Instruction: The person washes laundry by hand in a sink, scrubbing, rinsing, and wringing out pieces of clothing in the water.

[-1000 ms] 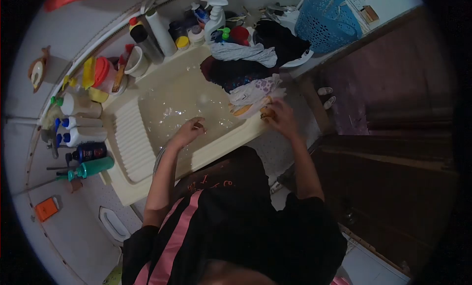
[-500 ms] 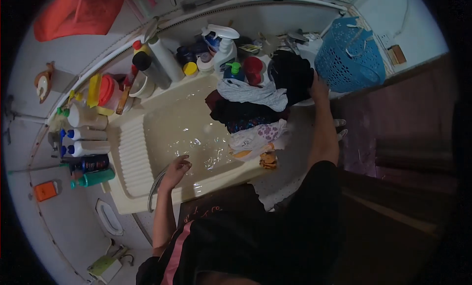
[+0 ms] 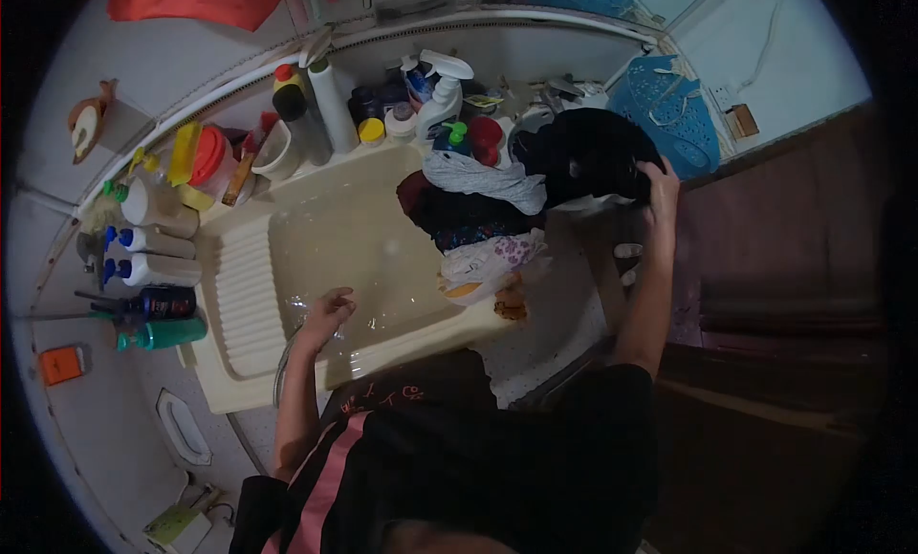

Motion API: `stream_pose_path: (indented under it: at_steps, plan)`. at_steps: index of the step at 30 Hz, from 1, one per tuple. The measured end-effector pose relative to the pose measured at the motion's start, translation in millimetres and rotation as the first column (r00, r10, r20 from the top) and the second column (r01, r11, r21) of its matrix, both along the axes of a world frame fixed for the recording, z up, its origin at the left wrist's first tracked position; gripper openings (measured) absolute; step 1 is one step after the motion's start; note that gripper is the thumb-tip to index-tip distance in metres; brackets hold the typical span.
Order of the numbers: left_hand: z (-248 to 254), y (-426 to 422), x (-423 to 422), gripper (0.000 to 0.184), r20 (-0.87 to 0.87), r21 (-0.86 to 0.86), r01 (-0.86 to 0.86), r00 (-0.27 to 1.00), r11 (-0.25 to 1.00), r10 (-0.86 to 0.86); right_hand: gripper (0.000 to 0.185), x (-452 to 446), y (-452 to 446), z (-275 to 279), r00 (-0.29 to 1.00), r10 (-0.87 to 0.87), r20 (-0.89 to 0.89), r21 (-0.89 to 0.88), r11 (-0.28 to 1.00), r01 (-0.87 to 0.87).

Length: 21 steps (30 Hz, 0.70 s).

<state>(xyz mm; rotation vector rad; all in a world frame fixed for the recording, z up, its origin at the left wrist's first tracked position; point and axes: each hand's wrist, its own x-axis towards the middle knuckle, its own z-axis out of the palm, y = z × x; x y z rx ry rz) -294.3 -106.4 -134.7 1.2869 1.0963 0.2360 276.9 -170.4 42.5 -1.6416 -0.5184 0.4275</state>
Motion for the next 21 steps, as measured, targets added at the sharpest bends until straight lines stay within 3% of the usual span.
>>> stream_pose_path:
  at_steps: [1, 3, 4, 6, 7, 8, 9, 10, 11, 12, 13, 14, 15, 16, 17, 19, 21]
  plan:
    - [1.5, 3.8, 4.1, 0.045, 0.014, 0.0, 0.015, 1.0, 1.0, -0.015, 0.048, 22.4, -18.5, -0.5, 0.997, 0.07, 0.012, 0.099, 0.993, -0.071]
    - [15.0, 7.4, 20.4, 0.045, 0.052, -0.073, 0.032, 0.998, 0.997, -0.028, 0.035, -51.7, -40.3, 69.8, 0.967, 0.21, -0.147, 0.413, 0.901, -0.133]
    - [20.4, 8.6, 29.2, 0.045, 0.152, -0.054, 0.105, 0.984, 0.993, -0.096, 0.034, -59.5, -57.1, 75.1, 0.967, 0.155, -0.204, 0.491, 0.87, -0.036]
    - [48.9, 12.1, 55.8, 0.052, 0.276, -0.064, 0.228, 0.94, 0.972, -0.202, 0.031, -87.5, -74.2, 93.4, 0.901, 0.417, -0.124, 0.676, 0.7, -0.231]
    - [74.8, 11.9, 67.8, 0.058, 0.299, -0.105, 0.275, 0.925, 0.956, -0.233, 0.031, -102.6, -72.1, 93.3, 0.897, 0.425, -0.122, 0.673, 0.7, -0.24]
    - [96.3, 10.7, 76.5, 0.065, 0.491, -0.211, 0.277, 0.859, 0.938, -0.143, 0.032, -117.6, -67.9, 90.4, 0.861, 0.487, -0.145, 0.657, 0.698, -0.284]
    - [109.2, 9.2, 80.8, 0.073, 0.649, -0.31, 0.295, 0.76, 0.904, -0.026, 0.033, -138.4, -60.8, 90.4, 0.886, 0.46, -0.067, 0.481, 0.792, -0.375]
    - [111.6, 10.8, 83.1, 0.078, 0.839, -0.341, 0.386, 0.536, 0.857, 0.092, 0.034, -159.1, -53.4, 90.5, 0.891, 0.452, 0.028, 0.281, 0.852, -0.441]
    - [113.6, 14.4, 82.5, 0.083, 0.94, -0.324, 0.488, 0.262, 0.81, 0.218, 0.038, -191.1, -39.8, 101.9, 0.871, 0.41, 0.269, -0.115, 0.912, -0.394]
    - [138.1, 14.2, 69.1, 0.076, 0.901, -0.407, 0.389, 0.321, 0.827, 0.292, 0.038, -245.3, -29.0, 112.6, 0.745, 0.424, 0.515, -0.332, 0.9, -0.283]
    - [153.8, 12.7, 54.4, 0.071, 0.889, -0.426, 0.234, 0.286, 0.874, 0.357, 0.036, -291.7, -26.3, 129.1, 0.808, 0.474, 0.351, -0.465, 0.837, -0.289]
    - [159.5, 11.6, 39.1, 0.065, 0.878, -0.443, 0.075, 0.235, 0.893, 0.416, 0.032, -298.8, -21.1, 104.1, 0.609, 0.566, 0.555, -0.45, 0.821, -0.353]
    - [121.6, 15.8, 13.3, 0.051, 0.708, -0.706, 0.18, 0.194, 0.685, 0.679, 0.03, -312.3, -12.5, 84.6, 0.537, 0.592, 0.6, -0.372, 0.802, -0.468]
    - [98.7, 24.1, -2.4, 0.051, 0.708, -0.706, 0.184, 0.191, 0.684, 0.68, 0.029, -329.9, -4.2, 75.0, 0.528, 0.612, 0.589, -0.354, 0.783, -0.512]
    - [80.6, 30.3, -15.9, 0.046, 0.645, -0.76, 0.123, 0.265, 0.638, 0.717, 0.028, -347.0, 3.9, 64.6, 0.518, 0.632, 0.577, -0.333, 0.761, -0.557]
    - [48.3, 39.4, -37.5, 0.042, 0.568, -0.808, 0.05, 0.33, 0.587, 0.754, 0.036, -367.7, 27.5, 22.5, 0.319, 0.565, 0.761, -0.401, 0.796, -0.454]
    - [17.7, 50.6, -52.2, 0.037, 0.226, -0.842, -0.313, 0.536, 0.44, 0.813, 0.043, -366.9, 54.4, -51.3, 0.226, 0.599, 0.768, -0.419, 0.737, -0.531]
